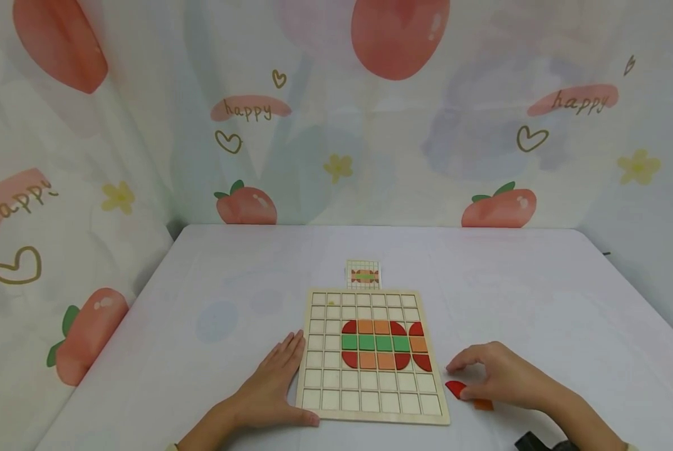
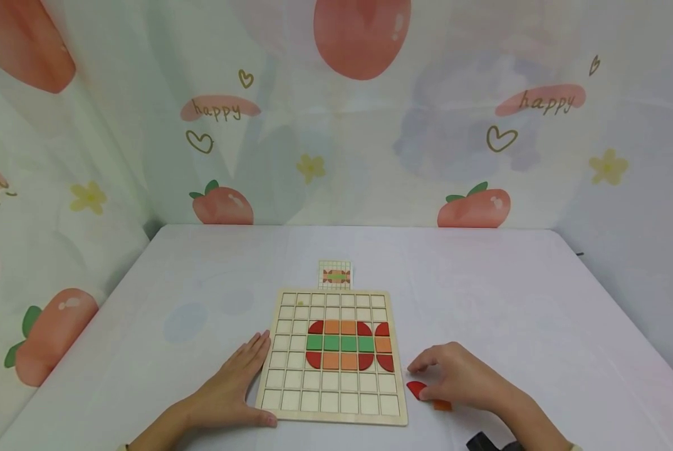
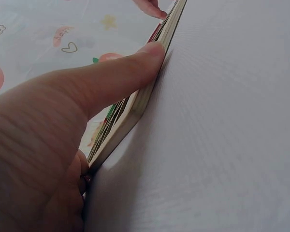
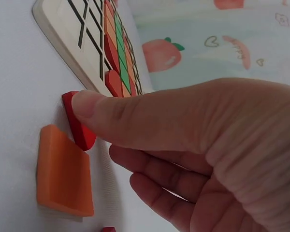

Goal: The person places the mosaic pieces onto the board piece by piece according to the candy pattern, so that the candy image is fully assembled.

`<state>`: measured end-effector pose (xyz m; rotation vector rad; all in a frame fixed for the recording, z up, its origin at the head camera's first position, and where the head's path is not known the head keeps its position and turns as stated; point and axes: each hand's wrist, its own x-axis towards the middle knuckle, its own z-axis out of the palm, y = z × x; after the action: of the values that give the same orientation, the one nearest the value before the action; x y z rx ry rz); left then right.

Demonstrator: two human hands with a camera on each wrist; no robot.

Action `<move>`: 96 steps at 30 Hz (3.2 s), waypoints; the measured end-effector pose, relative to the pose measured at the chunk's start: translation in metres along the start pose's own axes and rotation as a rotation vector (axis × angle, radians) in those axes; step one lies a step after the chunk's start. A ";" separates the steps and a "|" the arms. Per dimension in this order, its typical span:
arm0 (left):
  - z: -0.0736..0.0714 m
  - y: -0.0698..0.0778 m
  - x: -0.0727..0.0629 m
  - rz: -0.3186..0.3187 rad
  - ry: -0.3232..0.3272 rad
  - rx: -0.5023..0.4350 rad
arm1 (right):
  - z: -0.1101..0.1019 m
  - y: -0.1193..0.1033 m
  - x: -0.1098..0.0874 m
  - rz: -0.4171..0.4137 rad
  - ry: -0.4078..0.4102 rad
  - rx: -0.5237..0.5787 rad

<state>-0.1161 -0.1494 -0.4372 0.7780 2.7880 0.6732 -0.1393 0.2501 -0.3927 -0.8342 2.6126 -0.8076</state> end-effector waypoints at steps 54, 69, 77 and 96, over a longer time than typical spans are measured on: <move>0.000 -0.001 -0.001 -0.010 -0.003 0.007 | 0.020 -0.005 0.013 0.066 0.264 -0.083; 0.001 -0.001 0.001 -0.009 -0.004 0.006 | 0.021 -0.023 0.034 0.049 0.318 -0.071; 0.000 0.001 0.001 -0.022 -0.010 0.008 | 0.021 -0.034 0.052 -0.062 0.322 -0.060; 0.001 0.000 0.001 -0.029 -0.011 0.004 | 0.031 -0.057 0.095 -0.141 0.292 -0.059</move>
<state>-0.1168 -0.1481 -0.4381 0.7376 2.7857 0.6562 -0.1760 0.1410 -0.3930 -0.9934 2.8680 -0.9588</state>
